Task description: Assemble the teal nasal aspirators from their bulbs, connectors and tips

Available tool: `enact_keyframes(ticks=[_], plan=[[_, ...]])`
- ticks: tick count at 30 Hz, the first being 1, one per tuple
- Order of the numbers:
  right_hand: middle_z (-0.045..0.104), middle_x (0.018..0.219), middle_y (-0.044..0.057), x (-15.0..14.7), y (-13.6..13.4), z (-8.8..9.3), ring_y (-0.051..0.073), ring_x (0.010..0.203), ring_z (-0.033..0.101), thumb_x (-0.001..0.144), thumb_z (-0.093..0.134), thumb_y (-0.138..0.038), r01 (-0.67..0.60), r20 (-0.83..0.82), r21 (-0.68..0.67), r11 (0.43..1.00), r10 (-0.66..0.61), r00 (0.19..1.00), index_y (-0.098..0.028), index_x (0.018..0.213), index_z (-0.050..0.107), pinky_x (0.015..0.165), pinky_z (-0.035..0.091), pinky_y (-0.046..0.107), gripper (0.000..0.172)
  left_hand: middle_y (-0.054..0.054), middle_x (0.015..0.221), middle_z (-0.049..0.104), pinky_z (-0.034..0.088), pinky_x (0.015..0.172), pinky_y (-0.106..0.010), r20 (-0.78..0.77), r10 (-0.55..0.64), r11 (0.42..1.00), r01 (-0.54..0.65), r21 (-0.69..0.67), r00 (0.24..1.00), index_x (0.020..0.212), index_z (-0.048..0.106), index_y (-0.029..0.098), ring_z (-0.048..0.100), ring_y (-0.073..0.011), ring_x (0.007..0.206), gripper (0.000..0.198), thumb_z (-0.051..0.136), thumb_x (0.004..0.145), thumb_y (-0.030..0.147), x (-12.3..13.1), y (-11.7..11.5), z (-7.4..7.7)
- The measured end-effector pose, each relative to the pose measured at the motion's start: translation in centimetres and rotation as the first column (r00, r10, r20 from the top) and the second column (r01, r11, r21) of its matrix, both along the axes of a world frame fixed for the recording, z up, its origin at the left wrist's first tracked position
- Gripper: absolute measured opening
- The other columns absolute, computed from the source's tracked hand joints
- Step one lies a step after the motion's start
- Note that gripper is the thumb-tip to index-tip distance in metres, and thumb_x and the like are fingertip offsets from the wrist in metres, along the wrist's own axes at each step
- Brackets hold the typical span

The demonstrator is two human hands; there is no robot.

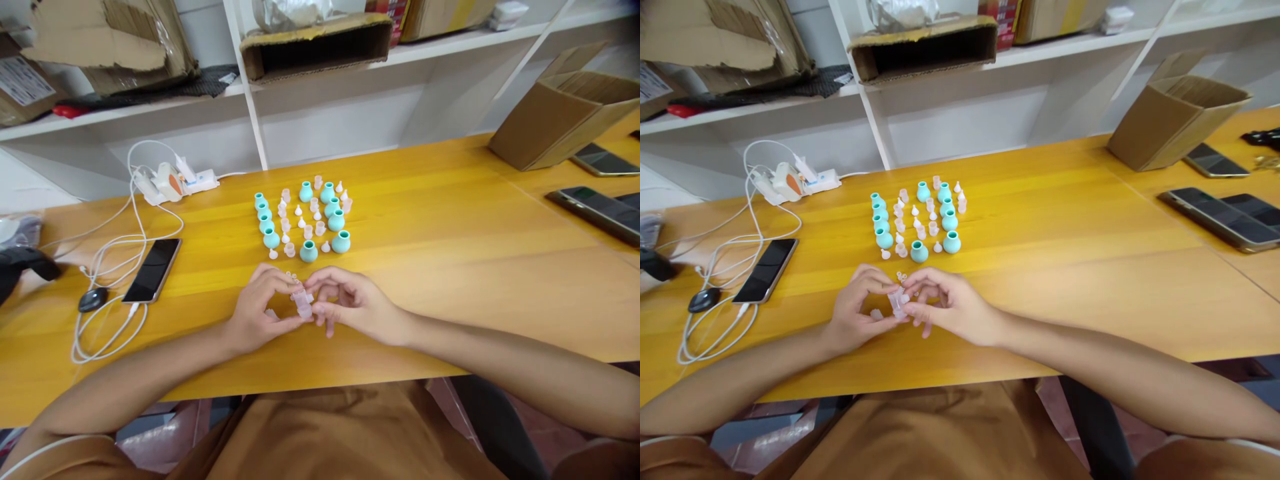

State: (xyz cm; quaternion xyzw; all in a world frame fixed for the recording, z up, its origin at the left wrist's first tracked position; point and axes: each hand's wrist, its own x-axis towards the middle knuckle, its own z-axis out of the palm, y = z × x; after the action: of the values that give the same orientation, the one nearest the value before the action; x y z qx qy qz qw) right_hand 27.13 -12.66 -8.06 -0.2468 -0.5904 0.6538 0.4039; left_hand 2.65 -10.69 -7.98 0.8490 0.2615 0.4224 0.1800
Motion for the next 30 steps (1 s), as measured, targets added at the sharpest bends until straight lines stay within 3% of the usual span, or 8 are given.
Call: enact_keyframes(ticks=[5,9,13,16,19,25,28,30], plan=[[0.071,0.090,0.002,-0.3,0.7,-0.1,0.010,0.074,0.069,0.093,0.085,-0.042,-0.103,-0.007,-0.179,0.978,0.104,0.995,-0.016,0.115,0.067,0.061,0.062,0.020,0.039,-0.006,0.107,0.076,0.052,0.092,-0.040,-0.145,0.015,0.991,0.005,0.136,0.989,0.123,0.065,0.024,0.069,-0.0224,0.099,0.045,0.087,0.091,0.046,0.1,0.7,1.3],[0.068,0.084,0.000,0.7,1.8,0.1,0.009,0.068,0.062,0.092,0.086,-0.044,0.001,0.109,-0.120,0.993,0.012,0.994,-0.016,0.111,0.069,0.055,0.053,0.018,0.038,-0.006,0.109,0.072,0.053,0.087,-0.037,-0.249,-0.212,0.973,0.181,-0.140,0.945,0.126,0.064,0.022,0.065,-0.0227,0.095,0.072,0.092,0.077,0.066,-0.9,2.7,3.4],[0.062,0.077,-0.003,1.3,2.2,-0.2,0.007,0.063,0.054,0.091,0.085,-0.042,-0.005,0.173,-0.061,0.998,0.016,0.985,-0.016,0.102,0.066,0.057,0.047,0.019,0.034,-0.003,0.102,0.067,0.050,0.078,-0.029,-0.321,-0.373,0.876,0.217,-0.430,0.871,0.116,0.067,0.023,0.060,-0.0177,0.086,0.055,0.093,0.079,0.056,-2.6,4.6,5.1],[0.063,0.081,-0.003,1.3,2.0,-0.3,0.009,0.069,0.055,0.090,0.085,-0.039,-0.060,0.187,-0.062,0.996,0.071,0.980,-0.017,0.100,0.063,0.062,0.047,0.020,0.032,-0.001,0.101,0.067,0.048,0.076,-0.027,-0.398,-0.472,0.829,0.242,-0.504,0.787,0.112,0.069,0.023,0.060,-0.0167,0.084,0.051,0.095,0.078,0.051,-3.6,4.9,5.6],[0.066,0.085,-0.001,1.2,1.8,-0.2,0.010,0.073,0.057,0.091,0.083,-0.036,-0.111,0.241,-0.040,0.993,0.117,0.963,-0.018,0.101,0.064,0.065,0.048,0.021,0.028,-0.001,0.100,0.069,0.047,0.075,-0.026,-0.485,-0.494,0.835,0.238,-0.496,0.722,0.109,0.072,0.025,0.062,-0.0173,0.084,0.036,0.092,0.084,0.040,-3.9,4.5,5.8],[0.066,0.084,-0.001,1.4,2.1,-0.2,0.010,0.072,0.056,0.091,0.081,-0.032,-0.138,0.295,-0.012,0.990,0.135,0.946,-0.018,0.101,0.064,0.064,0.045,0.021,0.024,-0.002,0.096,0.072,0.050,0.079,-0.027,-0.544,-0.463,0.871,0.247,-0.424,0.700,0.102,0.076,0.024,0.067,-0.0194,0.089,0.013,0.083,0.092,0.029,-4.0,4.4,5.5],[0.066,0.085,-0.001,1.5,2.2,-0.3,0.010,0.072,0.055,0.091,0.080,-0.031,-0.141,0.287,-0.014,0.990,0.139,0.948,-0.017,0.102,0.064,0.064,0.045,0.021,0.024,-0.002,0.093,0.073,0.052,0.080,-0.027,-0.507,-0.511,0.839,0.273,-0.471,0.694,0.099,0.077,0.023,0.068,-0.0173,0.087,0.005,0.080,0.095,0.025,-3.9,4.6,5.2],[0.065,0.084,-0.002,1.4,2.2,-0.2,0.010,0.072,0.055,0.091,0.081,-0.032,-0.141,0.269,-0.026,0.990,0.143,0.952,-0.017,0.101,0.064,0.065,0.045,0.021,0.024,-0.004,0.094,0.075,0.055,0.080,-0.028,-0.369,-0.534,0.798,0.308,-0.519,0.761,0.099,0.078,0.022,0.070,-0.0163,0.086,0.008,0.082,0.094,0.026,-3.6,4.5,4.8]])
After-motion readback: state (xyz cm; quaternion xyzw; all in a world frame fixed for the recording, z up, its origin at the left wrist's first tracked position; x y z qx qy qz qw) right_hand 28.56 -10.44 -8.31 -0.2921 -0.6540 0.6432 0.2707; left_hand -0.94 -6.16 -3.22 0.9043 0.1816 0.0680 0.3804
